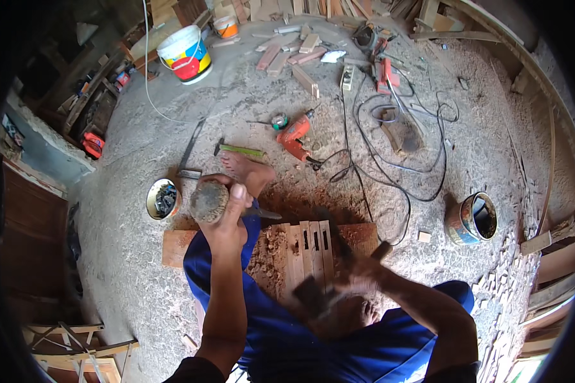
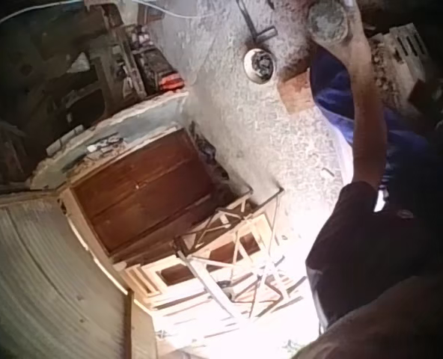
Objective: The person uses a wooden mallet to strike a chisel, creating rectangular holes in a piece of wood while sitting on the floor.
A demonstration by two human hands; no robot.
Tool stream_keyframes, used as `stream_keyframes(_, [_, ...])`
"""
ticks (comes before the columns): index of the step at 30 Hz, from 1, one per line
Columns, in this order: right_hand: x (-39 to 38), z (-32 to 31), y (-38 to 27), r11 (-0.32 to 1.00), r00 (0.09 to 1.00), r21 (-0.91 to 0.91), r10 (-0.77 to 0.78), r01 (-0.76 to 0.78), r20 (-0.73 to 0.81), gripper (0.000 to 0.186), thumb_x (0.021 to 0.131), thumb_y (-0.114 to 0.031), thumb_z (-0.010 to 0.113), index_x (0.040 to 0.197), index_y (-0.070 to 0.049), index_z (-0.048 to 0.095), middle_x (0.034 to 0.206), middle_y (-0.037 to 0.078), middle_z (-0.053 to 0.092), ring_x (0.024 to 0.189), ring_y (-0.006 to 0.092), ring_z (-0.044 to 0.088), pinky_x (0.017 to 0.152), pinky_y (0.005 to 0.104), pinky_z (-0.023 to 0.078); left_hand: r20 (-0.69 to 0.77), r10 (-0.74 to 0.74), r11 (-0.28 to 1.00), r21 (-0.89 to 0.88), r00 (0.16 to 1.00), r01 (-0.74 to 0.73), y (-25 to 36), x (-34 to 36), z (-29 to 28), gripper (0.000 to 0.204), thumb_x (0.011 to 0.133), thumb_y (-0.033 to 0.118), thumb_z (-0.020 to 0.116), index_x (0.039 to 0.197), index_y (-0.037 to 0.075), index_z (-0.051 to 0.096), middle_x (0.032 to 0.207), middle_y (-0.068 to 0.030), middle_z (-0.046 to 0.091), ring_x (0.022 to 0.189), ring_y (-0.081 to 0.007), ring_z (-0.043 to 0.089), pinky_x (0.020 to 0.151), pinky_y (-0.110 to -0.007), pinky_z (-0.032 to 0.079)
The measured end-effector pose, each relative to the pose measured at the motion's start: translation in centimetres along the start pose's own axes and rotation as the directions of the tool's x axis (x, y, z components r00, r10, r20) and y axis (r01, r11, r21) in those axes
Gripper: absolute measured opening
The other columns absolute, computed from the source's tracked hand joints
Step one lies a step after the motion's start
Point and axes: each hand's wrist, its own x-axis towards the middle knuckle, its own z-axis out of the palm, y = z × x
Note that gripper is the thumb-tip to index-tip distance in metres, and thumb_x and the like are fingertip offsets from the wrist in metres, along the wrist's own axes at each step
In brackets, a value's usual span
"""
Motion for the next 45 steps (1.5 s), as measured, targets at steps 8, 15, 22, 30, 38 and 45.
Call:
stream_keyframes(8, [4.5,-6.2,4.7,-0.075,0.115,0.99,0.989,-0.12,0.089,0.022,0.09,-0.01,0.063,0.11,-0.006,0.054,0.087,0.011,0.068,0.056,0.0152,0.061,0.045,0.0284,0.048,0.151,-0.138,0.988,0.093,0.979,0.125,-0.1,-3.7,-1.8,0.017,0.082,0.005,0.08,0.082,0.001,0.064,0.069,0.0022,0.059,0.057,-0.0067,0.052,0.053,-0.024,0.043])
stream_keyframes(15, [1.8,-8.2,-1.5,-0.171,0.257,0.933,0.962,0.317,0.089,0.03,0.087,-0.009,0.068,0.111,-0.003,0.051,0.072,0.003,0.057,0.045,0.0109,0.049,0.039,0.0268,0.04,0.261,-0.245,0.969,0.087,0.934,0.23,-3.1,-6.3,-1.0,0.024,0.084,0.007,0.079,0.07,0.004,0.06,0.064,0.0033,0.058,0.056,-0.0068,0.053,0.052,-0.026,0.043])
stream_keyframes(22, [3.4,-8.6,-5.4,-0.154,0.193,0.907,0.978,0.392,0.083,0.028,0.091,-0.006,0.064,0.118,-0.003,0.059,0.07,0.0,0.058,0.044,0.0087,0.048,0.04,0.025,0.039,0.234,-0.252,0.967,0.087,0.939,0.238,-4.8,-6.5,-1.0,0.027,0.084,0.011,0.08,0.067,0.005,0.059,0.061,0.0027,0.059,0.053,-0.0077,0.054,0.05,-0.028,0.042])
stream_keyframes(30, [3.5,-9.3,-6.6,-0.129,0.189,0.893,0.981,0.432,0.051,0.042,0.088,-0.003,0.066,0.127,-0.004,0.051,0.077,0.002,0.059,0.05,0.0101,0.052,0.045,0.0264,0.044,0.319,-0.213,0.97,0.186,0.923,0.16,-4.9,-6.5,-0.7,0.017,0.085,0.001,0.074,0.076,0.003,0.06,0.063,-0.0015,0.059,0.054,-0.0095,0.054,0.052,-0.028,0.044])
stream_keyframes(38, [0.1,-21.4,-8.6,0.547,0.308,0.807,0.825,-0.223,-0.474,0.064,0.084,0.001,0.066,0.141,-0.006,0.039,0.093,0.018,0.069,0.074,0.026,0.071,0.061,0.0344,0.055,0.242,-0.171,0.973,0.193,0.955,0.126,-6.7,-9.1,0.0,0.016,0.079,0.007,0.081,0.087,0.001,0.068,0.079,-0.0044,0.071,0.07,-0.0112,0.065,0.067,-0.029,0.053])
stream_keyframes(45, [2.6,-18.9,-8.9,0.654,0.64,0.414,0.743,-0.633,-0.196,0.078,0.083,-0.002,0.054,0.155,-0.008,0.025,0.112,0.034,0.062,0.093,0.0447,0.067,0.084,0.0518,0.052,0.312,-0.281,0.835,-0.387,0.908,0.391,-13.2,-11.1,-3.1,0.041,0.074,0.002,0.081,0.111,0.001,0.065,0.105,-0.0085,0.07,0.093,-0.0158,0.066,0.078,-0.033,0.055])
